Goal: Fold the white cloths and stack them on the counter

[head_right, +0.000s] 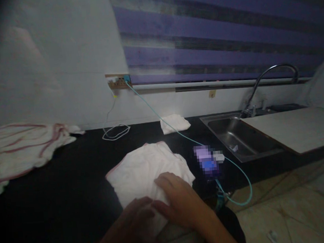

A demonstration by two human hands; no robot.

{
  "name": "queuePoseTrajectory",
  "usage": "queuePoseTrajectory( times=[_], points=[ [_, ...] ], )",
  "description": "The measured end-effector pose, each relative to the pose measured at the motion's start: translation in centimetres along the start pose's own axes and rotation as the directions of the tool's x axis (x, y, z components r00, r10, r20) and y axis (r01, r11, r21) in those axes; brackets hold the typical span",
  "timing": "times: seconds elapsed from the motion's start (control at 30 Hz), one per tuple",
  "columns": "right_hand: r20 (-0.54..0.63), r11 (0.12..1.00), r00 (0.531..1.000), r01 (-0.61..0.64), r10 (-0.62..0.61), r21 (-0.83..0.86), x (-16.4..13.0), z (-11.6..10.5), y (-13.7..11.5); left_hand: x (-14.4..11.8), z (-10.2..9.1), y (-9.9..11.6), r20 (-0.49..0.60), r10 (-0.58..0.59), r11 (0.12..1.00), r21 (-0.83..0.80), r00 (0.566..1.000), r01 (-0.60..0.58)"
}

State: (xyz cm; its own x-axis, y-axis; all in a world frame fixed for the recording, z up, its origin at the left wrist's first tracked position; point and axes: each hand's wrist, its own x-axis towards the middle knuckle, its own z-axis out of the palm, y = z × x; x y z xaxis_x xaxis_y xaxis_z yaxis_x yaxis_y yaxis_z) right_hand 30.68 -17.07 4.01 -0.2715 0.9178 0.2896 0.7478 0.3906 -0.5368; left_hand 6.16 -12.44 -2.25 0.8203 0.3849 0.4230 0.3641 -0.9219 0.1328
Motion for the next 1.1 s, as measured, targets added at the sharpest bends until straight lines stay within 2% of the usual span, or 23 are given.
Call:
queuePoseTrajectory(
  times=[0.07, 0.1, 0.2, 0.3, 0.37, 0.47, 0.63, 0.73, 0.8, 0.87, 0.97, 1.1],
  points=[
    [-0.009, 0.999, 0.999, 0.034, -0.035, -0.010, 0.2, -0.1, 0.1, 0.9, -2.9, -1.2, 0.042, -0.021, 0.997, -0.077, 0.999, 0.025],
    [0.002, 0.998, 0.998, 0.055, -0.055, -0.019, 0.3, 0.1, 0.3, 1.6, -4.3, -2.3, 0.018, -0.032, 0.995, -0.091, 0.999, 0.034],
    [0.079, 0.994, 0.993, 0.092, -0.087, -0.062, 0.6, 1.3, 1.3, 3.8, -7.0, -7.4, 0.139, 0.019, 0.996, -0.088, 0.990, -0.007],
    [0.152, 0.988, 0.986, 0.089, -0.069, -0.124, 0.7, 2.8, 2.5, 4.5, -6.6, -12.4, 0.295, 0.026, 0.997, -0.076, 0.955, -0.003],
    [0.185, 0.984, 0.980, 0.100, -0.071, -0.151, 0.6, 3.3, 3.2, 4.0, -5.5, -14.1, 0.353, -0.010, 0.996, -0.083, 0.936, 0.042],
    [0.235, 0.975, 0.965, 0.159, -0.120, -0.155, 0.4, 3.1, 3.9, 2.6, -4.7, -13.7, 0.344, -0.038, 0.994, -0.085, 0.938, 0.072],
    [0.320, 0.943, 0.916, 0.299, -0.241, -0.148, -0.5, 1.7, 4.6, 0.1, -5.5, -9.1, 0.287, -0.105, 0.993, -0.030, 0.952, 0.118],
    [0.326, 0.928, 0.917, 0.309, -0.232, -0.208, -1.4, 1.3, 5.1, -2.0, -6.0, -6.6, 0.273, -0.121, 0.992, 0.010, 0.954, 0.123],
    [0.320, 0.921, 0.922, 0.304, -0.219, -0.245, -2.0, 1.4, 5.4, -3.4, -6.6, -5.8, 0.268, -0.099, 0.995, 0.014, 0.958, 0.099],
    [0.316, 0.914, 0.923, 0.307, -0.219, -0.265, -2.4, 1.5, 5.5, -4.2, -7.5, -5.9, 0.268, -0.043, 0.999, 0.003, 0.962, 0.044],
    [0.313, 0.901, 0.922, 0.323, -0.229, -0.291, -2.5, 1.7, 5.6, -4.1, -9.3, -7.5, 0.288, 0.058, 0.998, -0.016, 0.956, -0.056],
    [0.321, 0.865, 0.914, 0.357, -0.247, -0.352, -2.4, 1.8, 5.7, -2.7, -11.1, -10.2, 0.415, 0.106, 0.994, -0.042, 0.904, -0.098]
  ],
)
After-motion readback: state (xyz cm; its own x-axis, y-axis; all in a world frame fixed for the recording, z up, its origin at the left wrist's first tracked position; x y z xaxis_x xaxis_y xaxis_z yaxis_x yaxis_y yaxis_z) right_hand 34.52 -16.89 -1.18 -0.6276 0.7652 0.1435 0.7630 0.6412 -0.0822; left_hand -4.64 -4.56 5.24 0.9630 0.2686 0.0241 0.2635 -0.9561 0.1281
